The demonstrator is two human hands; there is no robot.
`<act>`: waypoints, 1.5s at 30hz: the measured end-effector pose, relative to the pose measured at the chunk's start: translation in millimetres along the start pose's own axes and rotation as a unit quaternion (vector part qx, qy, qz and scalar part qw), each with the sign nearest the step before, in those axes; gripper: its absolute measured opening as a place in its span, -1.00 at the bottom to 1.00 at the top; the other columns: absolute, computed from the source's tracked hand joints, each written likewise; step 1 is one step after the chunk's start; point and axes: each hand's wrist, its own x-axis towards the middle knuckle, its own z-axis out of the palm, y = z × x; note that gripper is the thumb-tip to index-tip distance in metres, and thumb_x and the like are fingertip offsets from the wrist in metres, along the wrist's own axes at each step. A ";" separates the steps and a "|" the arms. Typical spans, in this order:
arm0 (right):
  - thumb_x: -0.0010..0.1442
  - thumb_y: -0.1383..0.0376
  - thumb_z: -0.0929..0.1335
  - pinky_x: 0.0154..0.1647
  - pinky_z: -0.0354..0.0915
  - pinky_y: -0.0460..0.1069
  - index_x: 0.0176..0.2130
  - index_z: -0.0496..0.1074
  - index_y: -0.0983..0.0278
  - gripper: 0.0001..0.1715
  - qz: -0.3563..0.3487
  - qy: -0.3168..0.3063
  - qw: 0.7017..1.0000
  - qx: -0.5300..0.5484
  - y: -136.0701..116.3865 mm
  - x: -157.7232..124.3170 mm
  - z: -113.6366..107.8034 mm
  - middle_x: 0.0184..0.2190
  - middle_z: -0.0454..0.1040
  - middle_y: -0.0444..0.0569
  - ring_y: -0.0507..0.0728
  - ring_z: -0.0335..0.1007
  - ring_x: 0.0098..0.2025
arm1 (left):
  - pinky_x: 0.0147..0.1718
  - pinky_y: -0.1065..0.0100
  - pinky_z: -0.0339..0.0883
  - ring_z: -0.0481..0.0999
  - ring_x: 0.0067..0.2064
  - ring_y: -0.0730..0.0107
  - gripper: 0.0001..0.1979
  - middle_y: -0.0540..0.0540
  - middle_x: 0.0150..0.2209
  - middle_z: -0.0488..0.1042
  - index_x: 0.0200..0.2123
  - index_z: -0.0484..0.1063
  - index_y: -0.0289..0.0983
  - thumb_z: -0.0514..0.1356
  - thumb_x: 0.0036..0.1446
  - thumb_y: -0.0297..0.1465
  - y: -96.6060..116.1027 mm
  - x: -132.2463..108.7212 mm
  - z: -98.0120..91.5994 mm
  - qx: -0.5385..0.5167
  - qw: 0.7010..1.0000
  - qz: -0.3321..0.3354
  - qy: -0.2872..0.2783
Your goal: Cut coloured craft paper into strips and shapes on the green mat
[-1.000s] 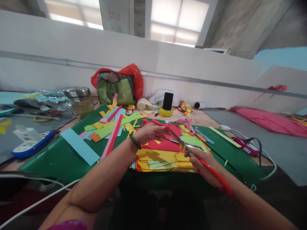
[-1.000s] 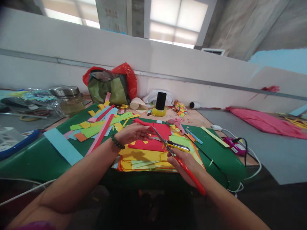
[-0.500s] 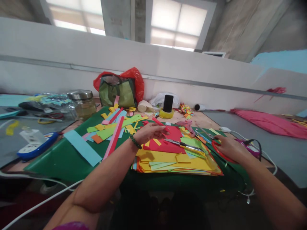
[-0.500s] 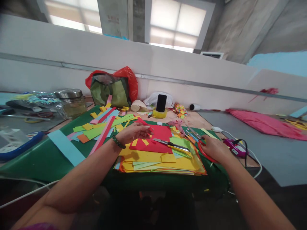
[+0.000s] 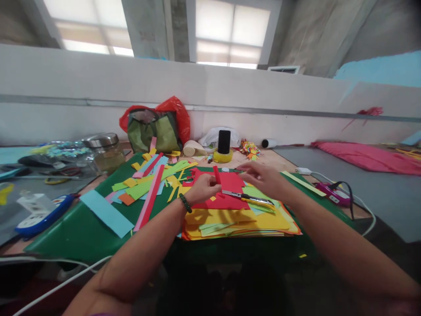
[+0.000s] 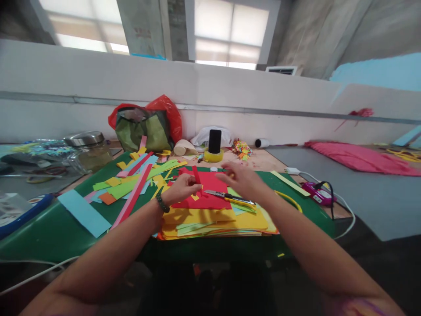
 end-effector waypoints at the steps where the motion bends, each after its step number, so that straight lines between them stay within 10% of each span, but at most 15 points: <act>1: 0.23 0.02 0.29 -0.26 0.30 0.00 0.07 0.39 0.27 -0.47 -0.014 -0.010 1.000 0.023 -17.7 10.7 9.2 -0.21 0.58 0.03 0.13 0.47 -0.30 | -0.60 0.46 0.02 0.23 -0.60 0.52 -0.84 0.08 -0.70 0.23 -0.68 0.27 -0.28 0.11 -0.12 -0.48 -1.4 -0.1 0.1 0.009 1.000 0.002 0.004; 9: 0.04 0.39 0.31 -0.41 0.31 -0.01 -0.12 0.44 0.36 -0.65 -0.025 0.016 0.967 0.252 -35.9 60.4 66.4 -0.58 0.45 -0.14 0.09 0.41 -0.51 | -0.59 0.44 -0.05 0.15 -0.58 0.54 -0.81 0.11 -0.71 0.15 -0.70 0.21 -0.28 0.16 -0.15 -0.46 -12.8 2.2 -3.7 0.067 0.997 0.005 0.029; 16: 0.03 0.28 0.33 -0.38 0.37 -0.01 -0.02 0.36 0.38 -0.51 -0.015 -0.024 0.933 0.358 -16.3 59.3 73.6 -0.52 0.51 -0.11 0.12 0.50 -0.40 | -0.39 0.39 0.33 0.49 -0.41 0.39 -0.58 -0.16 -0.37 0.56 -0.36 0.54 -0.36 0.27 0.02 -0.07 -16.2 4.6 -8.5 -0.139 0.985 -0.092 -0.042; 26: -0.22 0.43 0.41 -0.23 0.39 0.00 -0.07 0.37 0.27 -0.37 -0.035 -0.050 0.852 0.520 2.0 65.3 76.4 -0.42 0.55 -0.14 0.09 0.50 -0.30 | -0.40 0.42 0.38 0.59 -0.37 0.32 -0.57 -0.23 -0.33 0.61 -0.29 0.57 -0.37 0.39 -0.06 -0.10 -20.7 6.0 -13.9 -0.248 0.956 -0.143 -0.072; 45: -0.22 0.37 0.49 -0.30 0.45 0.06 -0.09 0.38 0.28 -0.38 0.006 0.022 0.867 0.497 16.9 73.6 88.8 -0.44 0.50 -0.15 0.06 0.46 -0.42 | -0.47 0.47 0.29 0.46 -0.48 0.50 -0.72 -0.15 -0.47 0.58 -0.46 0.60 -0.38 0.43 -0.17 -0.26 -20.2 5.3 -17.5 -0.168 0.966 -0.183 -0.076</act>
